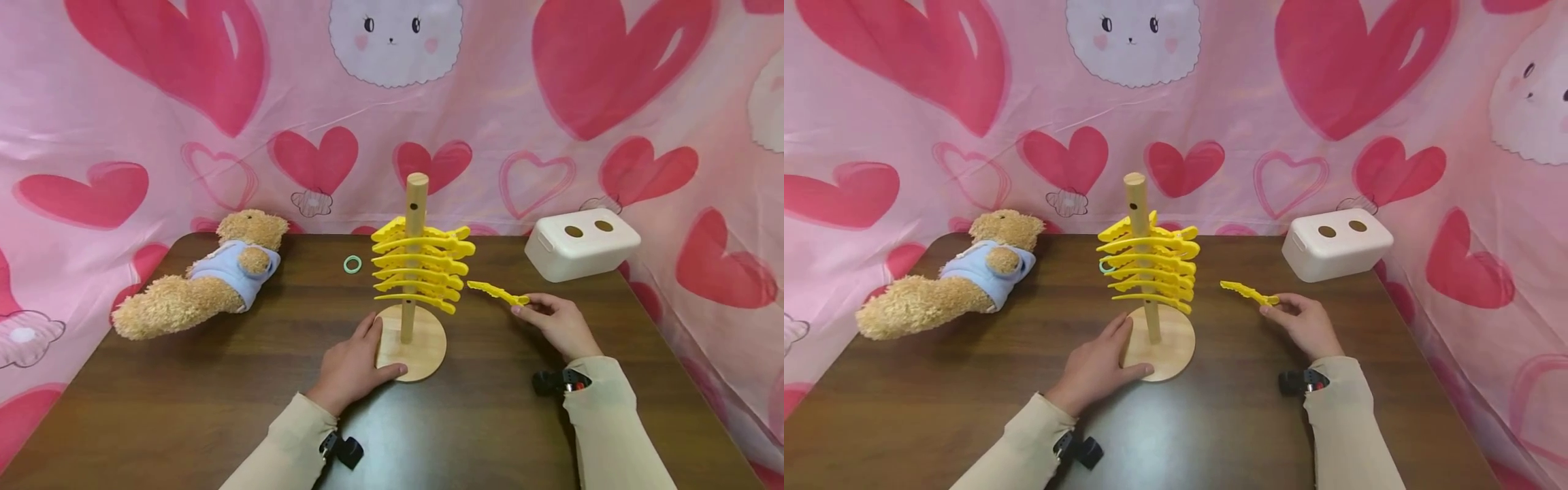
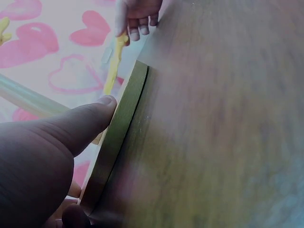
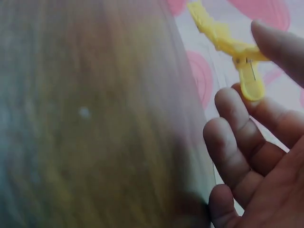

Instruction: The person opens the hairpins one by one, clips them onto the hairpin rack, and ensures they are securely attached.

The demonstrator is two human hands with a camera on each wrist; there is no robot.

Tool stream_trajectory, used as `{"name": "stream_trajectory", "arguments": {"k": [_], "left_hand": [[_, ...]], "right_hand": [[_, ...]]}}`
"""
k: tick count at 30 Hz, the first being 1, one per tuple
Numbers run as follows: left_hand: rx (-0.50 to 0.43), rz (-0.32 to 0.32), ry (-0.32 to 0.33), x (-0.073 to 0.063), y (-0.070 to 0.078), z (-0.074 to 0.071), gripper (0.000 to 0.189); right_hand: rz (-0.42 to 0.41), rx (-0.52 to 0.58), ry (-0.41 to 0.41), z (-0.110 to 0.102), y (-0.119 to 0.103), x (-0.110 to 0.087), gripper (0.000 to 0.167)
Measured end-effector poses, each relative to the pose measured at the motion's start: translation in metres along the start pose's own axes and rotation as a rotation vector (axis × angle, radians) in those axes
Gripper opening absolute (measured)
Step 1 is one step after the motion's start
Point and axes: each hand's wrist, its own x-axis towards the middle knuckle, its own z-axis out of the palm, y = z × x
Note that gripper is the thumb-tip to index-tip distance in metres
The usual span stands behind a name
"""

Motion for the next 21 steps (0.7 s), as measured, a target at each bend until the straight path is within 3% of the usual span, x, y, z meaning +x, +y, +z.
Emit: {"name": "stream_trajectory", "arguments": {"k": [7, 14, 21], "left_hand": [[-0.005, -0.006, -0.005, -0.001, 0.0, -0.002, 0.104], [-0.003, -0.003, 0.005, 0.0, -0.001, -0.001, 0.104], [0.0, -0.002, 0.005, 0.0, -0.001, 0.0, 0.104]], "right_hand": [[-0.032, -0.082, 0.031, -0.004, 0.01, 0.0, 0.075], [0.009, -0.152, 0.03, -0.011, 0.013, 0.001, 0.075], [0.04, -0.112, 0.031, -0.013, 0.015, 0.004, 0.077]]}}
